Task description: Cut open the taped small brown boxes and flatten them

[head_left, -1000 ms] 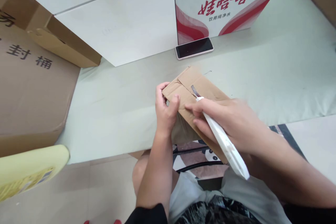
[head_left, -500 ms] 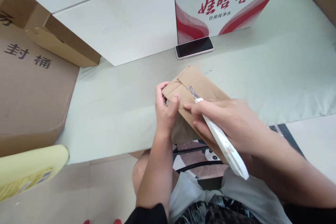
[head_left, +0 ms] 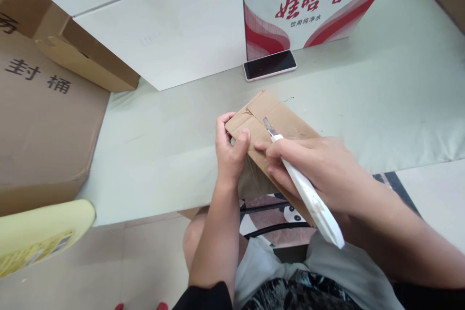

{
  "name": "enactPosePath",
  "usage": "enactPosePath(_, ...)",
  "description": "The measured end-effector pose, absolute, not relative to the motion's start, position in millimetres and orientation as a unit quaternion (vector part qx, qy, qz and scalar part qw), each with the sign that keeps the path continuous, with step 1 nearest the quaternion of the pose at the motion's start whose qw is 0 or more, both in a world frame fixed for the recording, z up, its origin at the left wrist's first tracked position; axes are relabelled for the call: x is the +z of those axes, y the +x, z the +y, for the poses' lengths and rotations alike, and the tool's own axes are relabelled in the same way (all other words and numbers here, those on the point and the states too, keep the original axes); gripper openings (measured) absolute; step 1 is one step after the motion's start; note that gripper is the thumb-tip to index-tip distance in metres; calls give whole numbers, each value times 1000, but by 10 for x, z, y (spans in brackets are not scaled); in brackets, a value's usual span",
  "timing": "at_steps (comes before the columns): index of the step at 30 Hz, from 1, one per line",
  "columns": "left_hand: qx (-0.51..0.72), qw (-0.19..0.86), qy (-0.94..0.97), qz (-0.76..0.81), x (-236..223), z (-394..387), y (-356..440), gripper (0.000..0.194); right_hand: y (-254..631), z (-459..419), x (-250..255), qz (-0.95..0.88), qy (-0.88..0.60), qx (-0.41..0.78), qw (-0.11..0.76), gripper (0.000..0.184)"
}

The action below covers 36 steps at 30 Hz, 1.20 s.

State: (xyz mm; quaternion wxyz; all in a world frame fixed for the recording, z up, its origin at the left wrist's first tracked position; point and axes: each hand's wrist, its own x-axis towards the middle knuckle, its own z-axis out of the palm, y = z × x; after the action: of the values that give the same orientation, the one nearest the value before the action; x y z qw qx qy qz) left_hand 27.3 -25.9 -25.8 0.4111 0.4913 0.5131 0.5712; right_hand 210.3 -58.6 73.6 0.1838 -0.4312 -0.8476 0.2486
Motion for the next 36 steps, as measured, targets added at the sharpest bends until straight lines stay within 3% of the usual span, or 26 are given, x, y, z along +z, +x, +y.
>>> enactPosePath(36, 571, 414, 486, 517, -251, -262, 279, 55, 2093, -591, 764, -830, -453, 268, 187, 20)
